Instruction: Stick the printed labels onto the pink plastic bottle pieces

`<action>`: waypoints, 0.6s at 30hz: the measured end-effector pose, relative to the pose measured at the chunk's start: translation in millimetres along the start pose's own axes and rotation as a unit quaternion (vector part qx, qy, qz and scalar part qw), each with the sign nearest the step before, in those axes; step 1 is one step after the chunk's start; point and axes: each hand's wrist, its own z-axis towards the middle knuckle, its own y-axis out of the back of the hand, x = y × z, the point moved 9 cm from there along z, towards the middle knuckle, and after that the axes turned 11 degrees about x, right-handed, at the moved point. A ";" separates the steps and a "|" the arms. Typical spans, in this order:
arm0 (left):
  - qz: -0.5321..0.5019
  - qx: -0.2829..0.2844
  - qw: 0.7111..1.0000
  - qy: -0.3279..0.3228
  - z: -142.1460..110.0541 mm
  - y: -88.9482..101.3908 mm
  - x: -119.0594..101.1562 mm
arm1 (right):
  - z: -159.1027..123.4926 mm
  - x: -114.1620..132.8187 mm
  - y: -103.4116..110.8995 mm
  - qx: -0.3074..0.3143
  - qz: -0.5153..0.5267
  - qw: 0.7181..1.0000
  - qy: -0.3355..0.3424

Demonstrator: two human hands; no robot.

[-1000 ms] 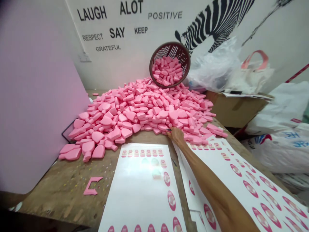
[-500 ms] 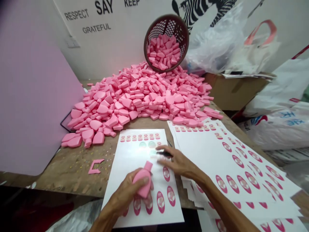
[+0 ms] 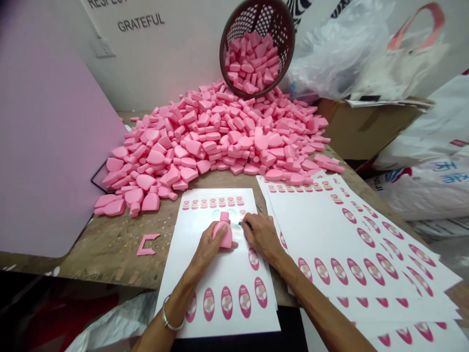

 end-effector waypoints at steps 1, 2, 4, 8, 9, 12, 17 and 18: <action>0.001 0.003 1.000 0.003 -1.3 0.5 0.3 | 1.1 -1.7 -0.2 0.002 0.015 1.000 -0.002; 0.001 0.005 1.000 0.005 -2.3 0.9 0.3 | 2.5 -3.6 -0.6 0.005 0.033 0.999 -0.005; -0.003 0.008 1.000 0.008 -3.1 1.2 -0.4 | 5.6 -7.6 -2.8 0.016 0.087 0.996 -0.011; -0.014 0.015 1.000 0.014 -3.2 0.5 -0.1 | 7.7 -11.0 -2.9 0.016 0.128 0.991 -0.023; -0.015 0.016 1.000 0.013 -3.4 0.6 -0.1 | 7.1 -9.5 -0.4 0.005 0.098 0.995 -0.024; -0.017 0.015 1.000 0.007 -4.2 1.1 -0.8 | 6.4 -1.8 2.8 -0.009 0.014 1.000 -0.018; -0.030 0.007 1.000 0.006 -4.3 1.7 -0.6 | 12.4 -12.3 -3.4 0.021 0.125 0.990 -0.053; -0.034 0.005 0.999 0.004 -4.3 1.9 -1.0 | 13.4 -16.4 -5.4 0.031 0.165 0.984 -0.064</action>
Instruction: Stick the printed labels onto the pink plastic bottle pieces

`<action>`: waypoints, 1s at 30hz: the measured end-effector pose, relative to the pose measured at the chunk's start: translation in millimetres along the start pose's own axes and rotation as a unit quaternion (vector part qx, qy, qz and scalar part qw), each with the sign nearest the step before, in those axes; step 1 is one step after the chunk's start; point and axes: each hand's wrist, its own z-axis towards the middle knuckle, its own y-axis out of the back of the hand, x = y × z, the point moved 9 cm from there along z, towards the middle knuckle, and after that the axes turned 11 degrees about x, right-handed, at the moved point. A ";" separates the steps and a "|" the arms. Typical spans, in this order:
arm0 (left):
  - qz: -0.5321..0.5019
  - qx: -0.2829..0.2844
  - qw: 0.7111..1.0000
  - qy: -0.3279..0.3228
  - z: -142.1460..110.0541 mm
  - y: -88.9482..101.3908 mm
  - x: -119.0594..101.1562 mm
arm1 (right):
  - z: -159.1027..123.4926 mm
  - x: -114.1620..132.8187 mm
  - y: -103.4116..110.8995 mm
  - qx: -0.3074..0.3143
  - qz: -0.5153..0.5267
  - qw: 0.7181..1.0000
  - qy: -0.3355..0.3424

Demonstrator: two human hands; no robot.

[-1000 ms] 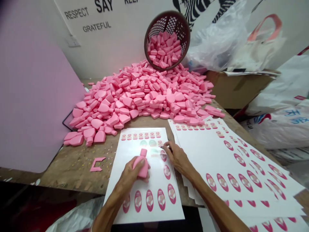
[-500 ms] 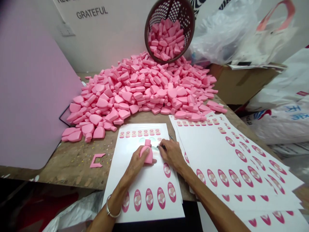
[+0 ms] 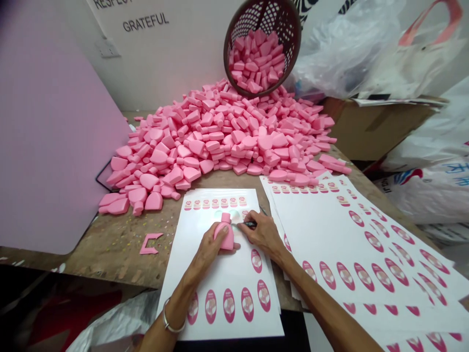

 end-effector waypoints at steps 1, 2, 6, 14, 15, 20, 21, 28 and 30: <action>-0.004 -0.002 1.000 -0.002 0.0 0.2 -0.3 | 1.0 -3.7 -0.7 0.012 0.036 0.999 -0.010; -0.007 -0.003 1.000 -0.004 -0.1 0.6 -0.6 | 1.3 -6.4 -1.2 0.021 0.067 0.997 -0.018; -0.034 0.010 0.999 -0.010 -1.0 0.8 -0.6 | -4.2 -6.4 0.0 0.026 0.143 0.989 -0.032; -0.102 0.019 0.994 -0.037 -1.9 3.6 -3.2 | -11.7 -7.2 9.2 -0.022 0.251 0.966 -0.061; -0.107 0.017 0.993 -0.038 -2.2 3.6 -3.7 | -12.2 -8.6 14.2 -0.037 0.259 0.963 -0.068; -0.163 -0.013 0.985 -0.049 -10.6 4.8 -11.0 | -17.5 4.5 32.1 -0.062 0.245 0.965 -0.074; -0.181 -0.021 0.982 -0.046 -13.4 5.2 -12.2 | -18.6 10.9 30.8 -0.049 0.239 0.967 -0.069; -0.210 -0.023 0.977 -0.023 -28.2 1.1 -23.0 | -24.8 55.8 12.7 0.013 0.218 0.976 -0.013; -0.216 -0.021 0.976 -0.018 -30.2 -0.2 -24.0 | -25.0 62.5 9.9 0.019 0.212 0.977 -0.011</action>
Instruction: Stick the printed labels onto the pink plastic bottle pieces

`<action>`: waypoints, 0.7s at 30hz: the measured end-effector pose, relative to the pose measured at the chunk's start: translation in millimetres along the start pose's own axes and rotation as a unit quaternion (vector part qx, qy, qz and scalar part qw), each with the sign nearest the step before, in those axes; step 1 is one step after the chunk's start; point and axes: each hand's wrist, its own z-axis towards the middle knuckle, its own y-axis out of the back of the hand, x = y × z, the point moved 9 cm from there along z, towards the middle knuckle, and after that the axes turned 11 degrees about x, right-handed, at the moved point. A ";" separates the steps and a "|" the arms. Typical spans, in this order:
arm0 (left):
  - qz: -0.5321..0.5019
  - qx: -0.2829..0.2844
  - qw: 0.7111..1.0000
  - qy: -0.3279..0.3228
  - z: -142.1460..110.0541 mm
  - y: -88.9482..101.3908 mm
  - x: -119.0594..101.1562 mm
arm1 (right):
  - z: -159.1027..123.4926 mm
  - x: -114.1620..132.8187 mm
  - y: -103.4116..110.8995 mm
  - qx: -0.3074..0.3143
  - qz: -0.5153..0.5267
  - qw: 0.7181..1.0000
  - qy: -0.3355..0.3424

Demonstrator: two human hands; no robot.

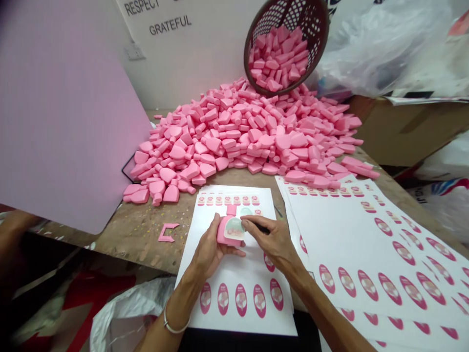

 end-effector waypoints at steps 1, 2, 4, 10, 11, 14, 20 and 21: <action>-0.003 0.002 1.000 0.001 -0.7 -1.0 -0.1 | -0.1 1.9 -1.5 0.000 -0.002 1.000 0.000; -0.007 0.003 1.000 0.001 -1.2 -1.9 -0.3 | -0.2 3.5 -2.6 -0.001 -0.003 1.000 0.000; -0.013 0.004 1.000 0.000 -2.2 -3.3 -0.5 | -0.7 5.5 -4.0 -0.004 -0.001 1.000 0.002; -0.014 0.006 1.000 -0.002 -4.2 -6.1 -2.5 | -2.3 9.2 -5.6 -0.013 0.002 1.000 0.012; -0.014 0.006 1.000 -0.002 -4.3 -6.4 -3.1 | -2.5 10.0 -5.6 -0.014 0.001 1.000 0.014; -0.015 0.006 1.000 -0.004 -4.6 -6.9 -4.4 | -3.0 11.8 -5.3 -0.020 -0.001 1.000 0.017; -0.015 0.008 1.000 -0.002 -4.6 -5.6 -3.7 | -3.2 11.6 -6.1 -0.027 0.003 0.999 0.023; -0.016 0.012 1.000 -0.002 -4.5 -5.9 -3.5 | -3.1 11.5 -6.6 -0.027 0.003 0.999 0.025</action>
